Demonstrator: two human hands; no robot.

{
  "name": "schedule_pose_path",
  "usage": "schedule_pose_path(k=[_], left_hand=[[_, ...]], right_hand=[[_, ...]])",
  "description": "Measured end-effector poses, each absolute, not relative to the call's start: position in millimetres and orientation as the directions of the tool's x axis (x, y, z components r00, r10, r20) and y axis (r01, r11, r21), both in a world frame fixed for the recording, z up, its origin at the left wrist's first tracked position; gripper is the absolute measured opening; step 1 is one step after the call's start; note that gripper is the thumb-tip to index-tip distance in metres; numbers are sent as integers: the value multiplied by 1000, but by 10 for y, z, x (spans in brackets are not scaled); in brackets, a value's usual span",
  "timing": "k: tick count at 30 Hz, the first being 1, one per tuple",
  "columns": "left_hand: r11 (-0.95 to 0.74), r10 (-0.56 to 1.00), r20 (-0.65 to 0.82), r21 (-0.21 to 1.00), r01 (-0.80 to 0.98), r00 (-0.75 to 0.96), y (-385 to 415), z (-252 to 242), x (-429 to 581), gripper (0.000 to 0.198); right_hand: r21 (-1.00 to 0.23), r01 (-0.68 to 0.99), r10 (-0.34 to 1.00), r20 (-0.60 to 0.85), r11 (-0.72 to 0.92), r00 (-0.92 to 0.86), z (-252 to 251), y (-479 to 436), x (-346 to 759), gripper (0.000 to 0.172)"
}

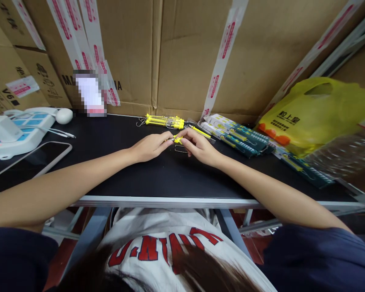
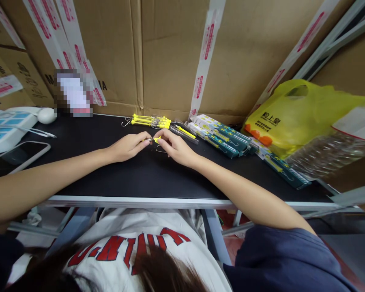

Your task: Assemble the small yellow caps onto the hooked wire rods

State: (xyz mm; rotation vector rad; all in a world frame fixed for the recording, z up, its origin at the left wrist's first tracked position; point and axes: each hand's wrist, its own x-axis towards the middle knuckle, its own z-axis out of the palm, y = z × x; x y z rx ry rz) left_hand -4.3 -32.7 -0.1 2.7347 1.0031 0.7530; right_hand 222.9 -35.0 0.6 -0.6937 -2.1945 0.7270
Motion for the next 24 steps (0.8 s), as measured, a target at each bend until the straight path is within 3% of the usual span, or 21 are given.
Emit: schedule_pose_path(k=[14, 24], left_hand=[[-785, 618, 426, 299, 542, 661, -313, -10, -33, 36], [-795, 606, 400, 292, 532, 687, -304, -22, -41, 37]], right_hand=[[-502, 354, 594, 476, 789, -648, -24, -333, 2237, 27], [-430, 419, 596, 482, 800, -642, -17, -317, 2243, 13]])
